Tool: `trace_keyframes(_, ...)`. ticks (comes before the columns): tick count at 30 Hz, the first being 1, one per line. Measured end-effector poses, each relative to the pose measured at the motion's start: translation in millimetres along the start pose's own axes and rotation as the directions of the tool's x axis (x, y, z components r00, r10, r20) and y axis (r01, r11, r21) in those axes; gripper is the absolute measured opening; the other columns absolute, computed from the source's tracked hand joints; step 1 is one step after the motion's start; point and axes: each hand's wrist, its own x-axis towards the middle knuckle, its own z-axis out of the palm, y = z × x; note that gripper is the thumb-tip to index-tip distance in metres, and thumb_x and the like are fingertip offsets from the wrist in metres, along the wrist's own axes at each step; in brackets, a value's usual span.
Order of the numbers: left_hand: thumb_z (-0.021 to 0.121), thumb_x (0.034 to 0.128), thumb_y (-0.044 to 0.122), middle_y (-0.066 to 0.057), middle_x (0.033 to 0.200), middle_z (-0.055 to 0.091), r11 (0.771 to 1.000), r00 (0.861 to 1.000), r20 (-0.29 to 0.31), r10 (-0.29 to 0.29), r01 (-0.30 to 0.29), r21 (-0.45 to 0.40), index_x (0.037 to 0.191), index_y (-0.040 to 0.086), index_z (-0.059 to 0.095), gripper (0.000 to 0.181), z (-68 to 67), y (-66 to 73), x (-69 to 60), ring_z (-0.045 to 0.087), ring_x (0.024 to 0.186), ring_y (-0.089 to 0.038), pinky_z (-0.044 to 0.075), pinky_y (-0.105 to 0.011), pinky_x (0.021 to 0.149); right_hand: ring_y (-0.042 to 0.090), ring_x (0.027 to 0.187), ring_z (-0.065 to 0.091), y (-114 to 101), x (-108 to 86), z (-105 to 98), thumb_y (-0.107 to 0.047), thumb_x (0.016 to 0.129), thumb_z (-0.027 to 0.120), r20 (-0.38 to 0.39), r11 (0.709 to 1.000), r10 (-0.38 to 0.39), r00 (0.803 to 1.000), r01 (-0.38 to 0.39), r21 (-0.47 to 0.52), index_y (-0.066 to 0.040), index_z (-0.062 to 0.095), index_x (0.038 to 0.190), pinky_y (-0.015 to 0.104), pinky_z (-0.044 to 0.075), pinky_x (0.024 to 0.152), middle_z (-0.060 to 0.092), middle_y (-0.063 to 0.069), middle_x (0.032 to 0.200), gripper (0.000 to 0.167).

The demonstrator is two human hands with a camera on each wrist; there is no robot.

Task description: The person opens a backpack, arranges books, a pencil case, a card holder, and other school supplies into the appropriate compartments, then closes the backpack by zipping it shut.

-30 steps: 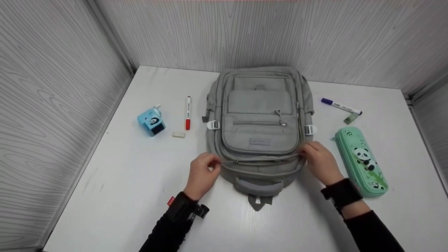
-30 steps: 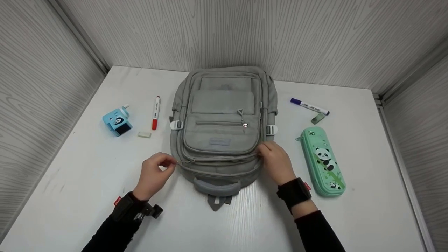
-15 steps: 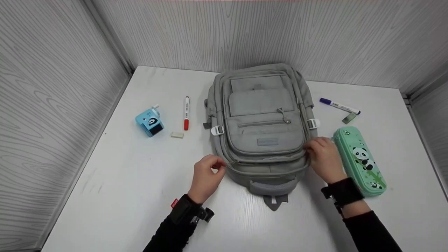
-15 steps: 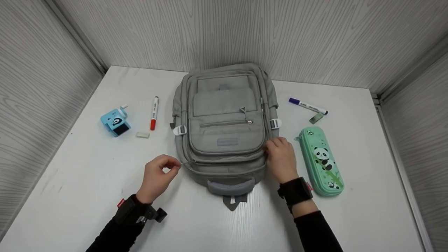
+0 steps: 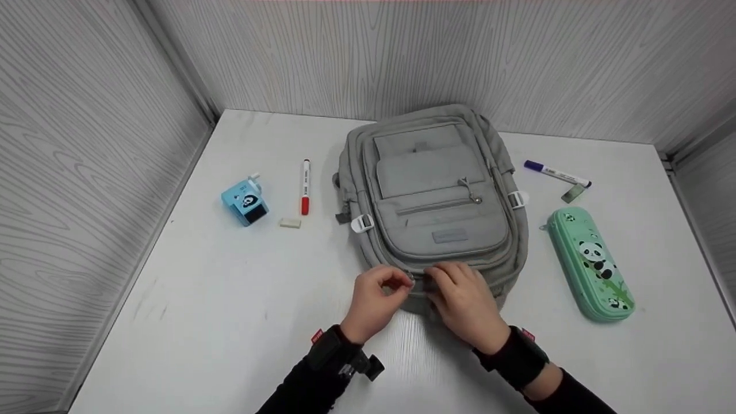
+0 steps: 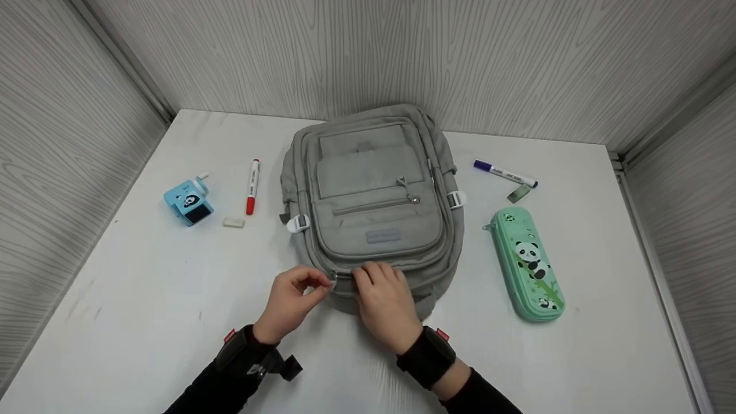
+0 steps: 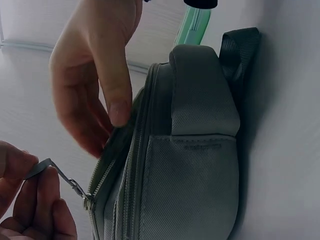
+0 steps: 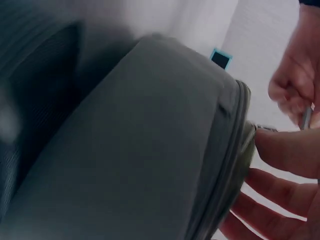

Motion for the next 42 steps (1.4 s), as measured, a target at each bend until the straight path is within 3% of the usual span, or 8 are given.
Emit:
trace_keyframes(8,0.065,0.0862,-0.003,-0.011,0.086,0.072,0.999,0.985,0.165,0.049,-0.047,-0.02,0.086,0.004,0.073,0.01,20.5,8.1,-1.4,0.066,0.08,-0.022,0.056,-0.028,0.074,0.023,0.075,0.058,3,-6.5,6,-0.001,0.07,0.084,-0.086,0.998,-0.011,0.996,0.006,-0.066,-0.01,0.068,0.087,0.037,0.045,0.062,0.067,0.004,0.084,0.024)
trace_keyframes(13,0.063,0.0835,-0.007,-0.012,0.085,0.07,0.997,0.986,0.152,0.067,-0.073,0.037,0.084,0.002,0.072,0.012,12.3,2.6,3.3,0.065,0.078,-0.022,0.056,-0.029,0.072,0.022,0.07,0.057,7,-7.5,6,0.0,0.065,0.086,-0.081,0.998,0.005,0.997,-0.01,-0.061,-0.011,0.067,0.078,0.034,0.043,0.058,0.065,0.002,0.077,0.025)
trace_keyframes(19,0.06,0.0821,-0.008,-0.01,0.082,0.068,0.969,0.993,0.092,0.073,-0.092,0.227,0.083,0.001,0.071,0.014,-10.6,-12.1,17.2,0.063,0.077,-0.021,0.053,-0.025,0.071,0.022,0.069,0.058,10,-8.4,5,0.003,0.066,0.085,-0.077,0.999,0.035,0.996,-0.037,-0.035,-0.01,0.066,0.075,0.034,0.043,0.059,0.065,0.003,0.075,0.025)
trace_keyframes(24,0.061,0.0842,-0.005,-0.01,0.084,0.068,0.927,0.998,0.038,0.042,-0.053,0.371,0.084,0.003,0.071,0.013,-32.8,-24.5,37.8,0.063,0.078,-0.021,0.053,-0.029,0.071,0.022,0.071,0.059,12,-10.2,6,0.004,0.066,0.084,-0.086,0.999,0.039,0.996,-0.041,-0.017,-0.01,0.066,0.076,0.034,0.043,0.059,0.066,0.003,0.076,0.025)
trace_keyframes(29,0.06,0.0846,-0.005,-0.012,0.084,0.068,0.865,0.999,-0.017,0.029,-0.017,0.502,0.083,0.002,0.071,0.013,-47.8,-40.4,67.5,0.063,0.079,-0.025,0.052,-0.037,0.072,0.022,0.069,0.059,12,-11.8,8,0.004,0.065,0.085,-0.105,0.999,0.035,0.994,-0.035,-0.002,-0.01,0.066,0.075,0.034,0.044,0.058,0.065,0.003,0.075,0.026)
trace_keyframes(36,0.062,0.0834,-0.002,-0.014,0.087,0.07,0.776,0.995,-0.097,-0.03,0.085,0.624,0.085,0.002,0.072,0.011,-62.5,-53.4,107.1,0.065,0.084,-0.031,0.053,-0.041,0.077,0.021,0.068,0.057,12,-14.7,11,0.005,0.064,0.086,-0.115,1.0,0.023,0.993,-0.023,0.0,-0.011,0.064,0.074,0.033,0.043,0.058,0.063,0.003,0.073,0.028)
trace_keyframes(40,0.065,0.083,0.0,-0.013,0.083,0.07,0.71,0.979,-0.198,0.055,0.101,0.697,0.083,0.004,0.073,0.008,-68.5,-64.7,119.0,0.065,0.081,-0.033,0.051,-0.045,0.077,0.021,0.068,0.057,13,-15.6,11,0.005,0.064,0.085,-0.12,1.0,0.013,0.993,-0.012,0.015,-0.011,0.064,0.074,0.033,0.043,0.058,0.064,0.002,0.074,0.028)
trace_keyframes(42,0.066,0.0827,0.0,-0.013,0.08,0.07,0.698,0.963,-0.242,0.114,0.096,0.709,0.081,0.004,0.072,0.008,-69.4,-69.9,120.2,0.065,0.078,-0.034,0.051,-0.046,0.075,0.021,0.068,0.057,15,-16.2,10,0.004,0.065,0.086,-0.117,1.0,0.002,0.993,0.0,0.023,-0.011,0.064,0.075,0.033,0.043,0.058,0.064,0.002,0.074,0.028)
